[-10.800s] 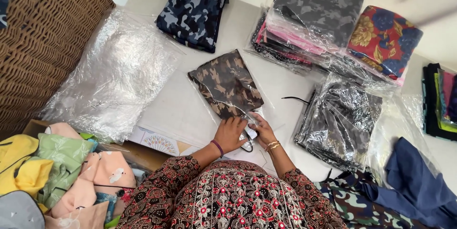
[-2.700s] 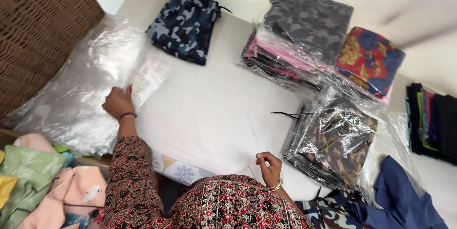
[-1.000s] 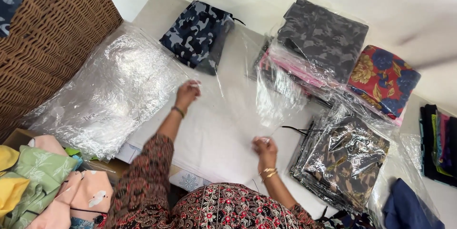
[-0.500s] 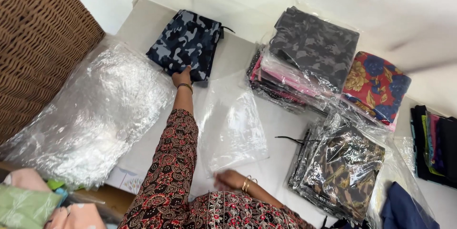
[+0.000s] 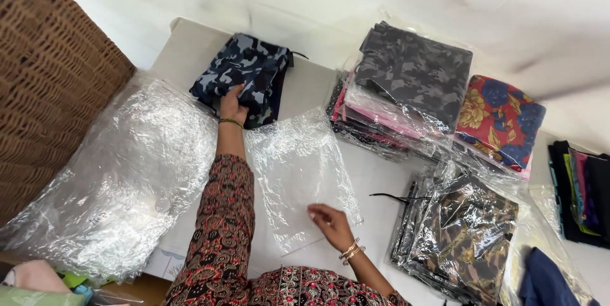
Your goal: The person folds several patterned drawstring bags and places each into a clear plastic bag on a white table. The person handles the items one at a time, seals the plastic bags, and stacks the packaged items on the table.
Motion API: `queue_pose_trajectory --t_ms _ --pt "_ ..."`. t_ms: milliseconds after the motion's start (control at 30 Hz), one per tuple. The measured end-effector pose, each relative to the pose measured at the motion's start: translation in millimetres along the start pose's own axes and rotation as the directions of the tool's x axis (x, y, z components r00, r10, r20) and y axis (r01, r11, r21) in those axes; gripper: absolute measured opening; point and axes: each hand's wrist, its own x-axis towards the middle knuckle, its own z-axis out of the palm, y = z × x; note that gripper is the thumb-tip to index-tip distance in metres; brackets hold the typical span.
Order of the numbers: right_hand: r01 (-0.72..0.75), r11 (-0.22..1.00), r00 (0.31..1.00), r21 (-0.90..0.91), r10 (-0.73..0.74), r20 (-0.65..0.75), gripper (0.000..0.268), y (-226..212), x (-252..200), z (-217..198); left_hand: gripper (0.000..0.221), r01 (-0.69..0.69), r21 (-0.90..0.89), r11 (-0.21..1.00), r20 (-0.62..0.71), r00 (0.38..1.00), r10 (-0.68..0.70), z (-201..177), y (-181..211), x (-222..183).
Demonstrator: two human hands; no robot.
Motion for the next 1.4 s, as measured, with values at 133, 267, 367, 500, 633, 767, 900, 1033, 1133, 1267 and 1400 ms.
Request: queue_pose_trajectory --t_ms 133,267,367,500,633,767,900,1033,1133,1267,1400 --pt "0.209 0.959 0.939 -0.194 -0.252 -0.235 0.048 -30.7 38.7 -10.1 0.029 -0.109 -0.033 0.993 0.111 0.987 0.112 36.2 22.1 -61.5" --pt "0.395 0.878 0.825 -0.269 -0.468 -0.317 0.103 -79.6 83.1 -9.1 0.046 -0.274 0.029 0.961 0.23 0.938 0.261 81.6 30.6 -165.3" --pt "0.562 0.756 0.667 -0.337 -0.655 -0.356 0.13 -129.1 90.3 -1.7 0.056 -0.24 0.056 0.969 0.253 0.943 0.218 92.9 18.7 -256.2" --pt "0.516 0.852 0.82 -0.09 -0.521 -0.236 0.088 -53.4 102.5 17.5 0.05 -0.228 0.044 0.973 0.335 0.92 0.2 79.4 -13.8 -363.9" --pt "0.399 0.894 0.899 0.202 -0.425 0.103 0.054 -12.7 53.8 -12.1 0.037 -0.206 0.048 0.977 0.386 0.906 0.172 65.5 -37.1 -382.4" --pt "0.056 0.902 0.98 0.429 -0.132 0.15 0.052 1.0 44.8 -35.9 0.044 -0.123 0.233 0.965 0.381 0.924 0.025 71.2 -62.2 -320.7" --pt "-0.243 0.805 0.963 0.541 0.269 0.032 0.067 41.4 52.0 -43.3 0.083 -0.083 0.68 0.729 0.029 0.996 0.087 -10.5 -115.8 -223.1" --pt "-0.319 0.83 0.921 0.457 0.385 -0.057 0.08 53.0 46.8 -39.9 0.089 -0.348 0.925 0.154 0.214 0.811 0.545 -150.9 -183.4 -213.2" --pt "-0.178 0.924 0.965 0.338 0.23 -0.122 0.097 59.9 50.1 -31.5 0.093 -0.079 0.991 0.106 0.031 0.918 0.394 -135.7 -167.6 -264.2" --pt "0.067 0.995 0.991 0.075 -0.057 -0.118 0.118 48.8 46.0 -26.5 0.076 -0.064 0.997 0.031 0.052 0.958 0.281 -104.2 -152.1 -305.7" --pt "0.126 0.957 0.992 -0.263 -0.128 0.008 0.125 58.7 36.1 -28.4 0.074 -0.29 0.878 -0.38 0.456 0.745 0.486 -86.5 -151.3 -333.5"
